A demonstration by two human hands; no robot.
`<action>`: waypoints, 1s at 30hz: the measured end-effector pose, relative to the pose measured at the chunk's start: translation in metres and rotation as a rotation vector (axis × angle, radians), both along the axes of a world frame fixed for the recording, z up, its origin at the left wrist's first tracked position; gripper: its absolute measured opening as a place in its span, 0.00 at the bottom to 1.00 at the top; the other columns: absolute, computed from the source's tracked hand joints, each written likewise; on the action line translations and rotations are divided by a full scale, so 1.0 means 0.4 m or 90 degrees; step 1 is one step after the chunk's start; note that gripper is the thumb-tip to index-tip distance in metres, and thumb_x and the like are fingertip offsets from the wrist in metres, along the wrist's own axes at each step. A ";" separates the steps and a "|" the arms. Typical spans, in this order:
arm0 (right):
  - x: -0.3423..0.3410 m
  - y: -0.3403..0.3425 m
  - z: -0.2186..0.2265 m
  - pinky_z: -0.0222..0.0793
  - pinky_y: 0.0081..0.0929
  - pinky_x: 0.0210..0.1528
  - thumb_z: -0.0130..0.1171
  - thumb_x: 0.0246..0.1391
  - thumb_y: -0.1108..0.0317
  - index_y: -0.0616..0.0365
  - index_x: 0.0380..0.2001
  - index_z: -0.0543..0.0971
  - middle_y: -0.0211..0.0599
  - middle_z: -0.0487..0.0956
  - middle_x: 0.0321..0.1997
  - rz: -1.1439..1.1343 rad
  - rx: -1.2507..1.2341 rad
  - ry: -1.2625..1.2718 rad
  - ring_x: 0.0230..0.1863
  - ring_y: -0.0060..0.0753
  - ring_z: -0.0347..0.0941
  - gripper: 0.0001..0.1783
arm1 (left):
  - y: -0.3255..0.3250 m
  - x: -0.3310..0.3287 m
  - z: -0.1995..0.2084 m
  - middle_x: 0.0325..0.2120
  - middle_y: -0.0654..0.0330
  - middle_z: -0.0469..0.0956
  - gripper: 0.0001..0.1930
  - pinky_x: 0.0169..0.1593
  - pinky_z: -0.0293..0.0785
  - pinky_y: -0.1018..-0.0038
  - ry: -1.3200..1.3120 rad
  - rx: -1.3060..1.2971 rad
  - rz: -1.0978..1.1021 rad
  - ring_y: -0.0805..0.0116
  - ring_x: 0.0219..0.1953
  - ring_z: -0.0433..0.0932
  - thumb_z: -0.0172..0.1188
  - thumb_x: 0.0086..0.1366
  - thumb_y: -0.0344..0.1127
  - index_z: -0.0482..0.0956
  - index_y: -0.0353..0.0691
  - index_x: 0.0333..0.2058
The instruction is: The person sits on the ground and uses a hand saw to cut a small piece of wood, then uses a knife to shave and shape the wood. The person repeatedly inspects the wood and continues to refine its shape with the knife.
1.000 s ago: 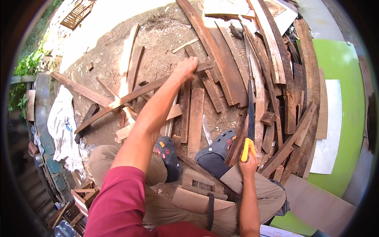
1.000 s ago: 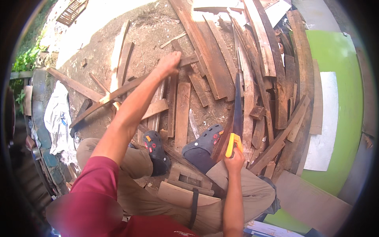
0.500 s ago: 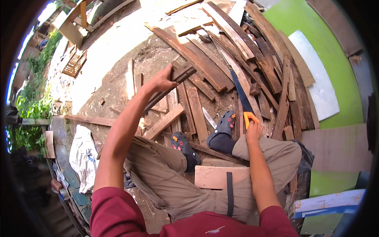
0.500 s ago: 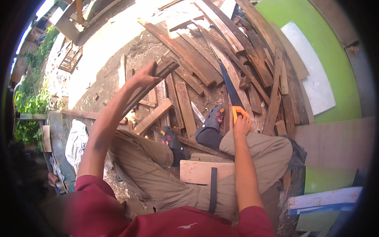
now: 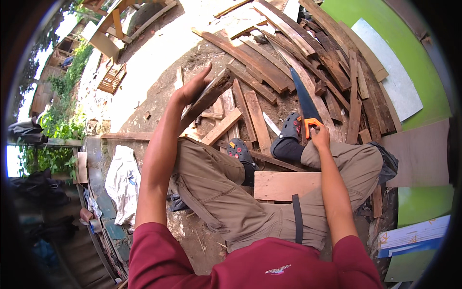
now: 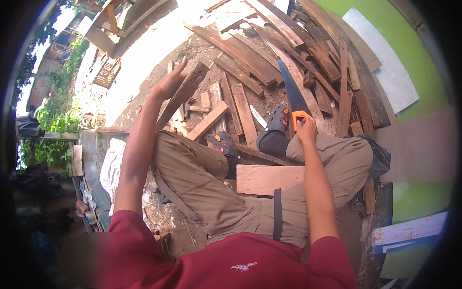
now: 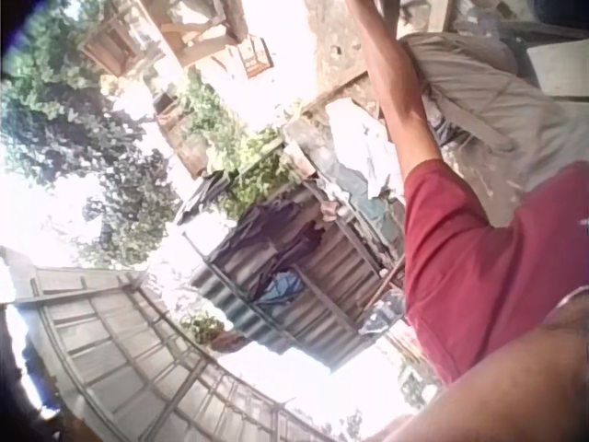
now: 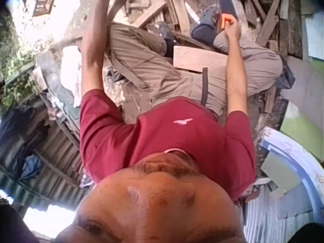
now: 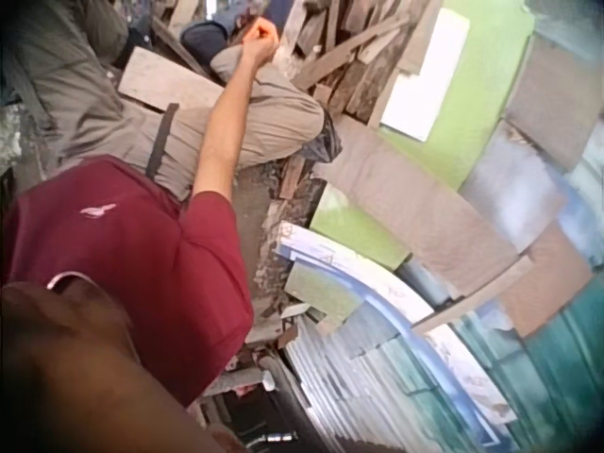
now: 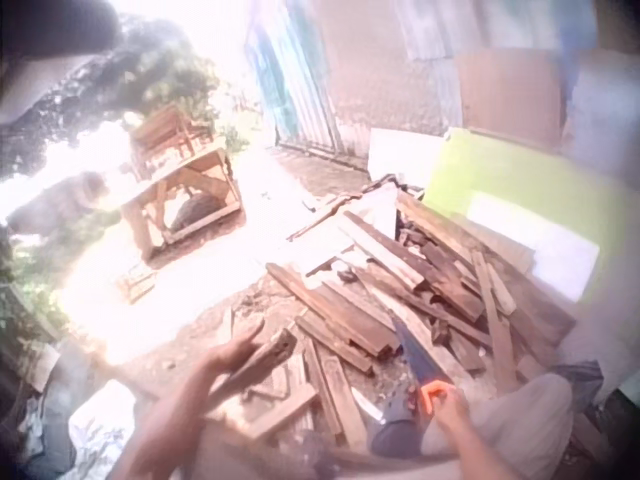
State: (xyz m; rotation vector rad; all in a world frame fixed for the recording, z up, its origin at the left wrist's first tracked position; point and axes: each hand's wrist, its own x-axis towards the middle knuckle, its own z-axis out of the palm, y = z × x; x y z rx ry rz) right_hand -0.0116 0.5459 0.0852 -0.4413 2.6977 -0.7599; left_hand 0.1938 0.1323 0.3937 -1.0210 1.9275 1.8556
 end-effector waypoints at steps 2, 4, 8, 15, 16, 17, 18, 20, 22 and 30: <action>-0.001 0.005 -0.022 0.71 0.45 0.53 0.66 0.54 0.57 0.64 0.37 0.81 0.54 0.81 0.39 0.001 -0.052 0.059 0.47 0.55 0.77 0.18 | 0.020 0.017 0.038 0.67 0.42 0.61 0.44 0.71 0.52 0.67 0.028 -0.207 0.033 0.62 0.67 0.61 0.31 0.74 0.68 0.53 0.34 0.72; -0.007 0.015 -0.039 0.73 0.45 0.51 0.67 0.54 0.57 0.64 0.36 0.82 0.53 0.83 0.39 0.007 -0.054 0.070 0.45 0.54 0.79 0.19 | 0.030 0.027 0.067 0.63 0.43 0.63 0.46 0.67 0.55 0.66 -0.030 -0.067 0.028 0.61 0.62 0.61 0.31 0.71 0.73 0.56 0.34 0.67; -0.020 0.036 -0.039 0.74 0.44 0.49 0.67 0.54 0.56 0.64 0.36 0.83 0.52 0.84 0.38 0.028 -0.083 0.008 0.44 0.53 0.81 0.18 | 0.040 0.042 0.082 0.48 0.48 0.81 0.56 0.54 0.71 0.69 -0.025 -0.200 0.044 0.66 0.45 0.78 0.32 0.64 0.82 0.77 0.26 0.54; -0.007 0.049 -0.025 0.76 0.39 0.45 0.67 0.54 0.57 0.63 0.35 0.84 0.48 0.85 0.36 0.040 -0.118 -0.036 0.40 0.45 0.83 0.17 | 0.023 0.088 0.090 0.51 0.52 0.78 0.46 0.56 0.69 0.66 0.037 -0.326 -0.117 0.67 0.48 0.74 0.42 0.68 0.75 0.76 0.31 0.57; -0.008 0.048 -0.024 0.76 0.39 0.44 0.67 0.54 0.57 0.62 0.35 0.85 0.48 0.86 0.36 0.027 -0.126 -0.024 0.39 0.44 0.83 0.17 | 0.012 0.093 0.095 0.50 0.54 0.78 0.42 0.56 0.69 0.65 -0.001 -0.289 -0.147 0.67 0.49 0.73 0.46 0.69 0.72 0.75 0.33 0.58; -0.011 0.044 -0.019 0.76 0.38 0.43 0.67 0.55 0.57 0.63 0.35 0.85 0.47 0.86 0.35 0.033 -0.134 -0.025 0.38 0.43 0.83 0.17 | 0.007 0.100 0.094 0.47 0.55 0.79 0.40 0.54 0.69 0.66 -0.004 -0.393 -0.164 0.67 0.48 0.73 0.52 0.66 0.70 0.76 0.33 0.56; -0.018 0.038 -0.008 0.76 0.37 0.42 0.67 0.55 0.58 0.63 0.34 0.85 0.47 0.86 0.34 0.007 -0.120 -0.035 0.37 0.42 0.83 0.17 | -0.002 0.102 0.095 0.45 0.54 0.78 0.39 0.53 0.68 0.67 0.034 -0.354 -0.205 0.67 0.47 0.73 0.59 0.62 0.68 0.77 0.34 0.54; -0.037 0.022 0.039 0.75 0.33 0.40 0.66 0.56 0.59 0.64 0.34 0.85 0.45 0.85 0.32 -0.039 -0.175 -0.031 0.34 0.36 0.82 0.16 | -0.009 0.101 0.087 0.42 0.56 0.78 0.46 0.52 0.68 0.69 0.023 -0.375 -0.162 0.66 0.45 0.73 0.71 0.50 0.65 0.75 0.30 0.56; -0.064 0.004 0.129 0.74 0.29 0.40 0.65 0.59 0.59 0.66 0.36 0.84 0.40 0.85 0.31 -0.074 -0.328 -0.021 0.33 0.28 0.80 0.17 | -0.006 0.090 0.079 0.43 0.53 0.79 0.47 0.50 0.70 0.68 0.028 -0.377 -0.139 0.64 0.45 0.76 0.74 0.48 0.63 0.75 0.30 0.56; -0.013 0.041 0.683 0.75 0.21 0.44 0.61 0.65 0.61 0.68 0.41 0.81 0.33 0.84 0.36 0.111 -0.681 -0.095 0.38 0.20 0.79 0.16 | 0.057 0.025 0.115 0.47 0.48 0.82 0.42 0.56 0.73 0.66 0.057 -0.550 -0.133 0.63 0.48 0.81 0.78 0.51 0.42 0.70 0.25 0.60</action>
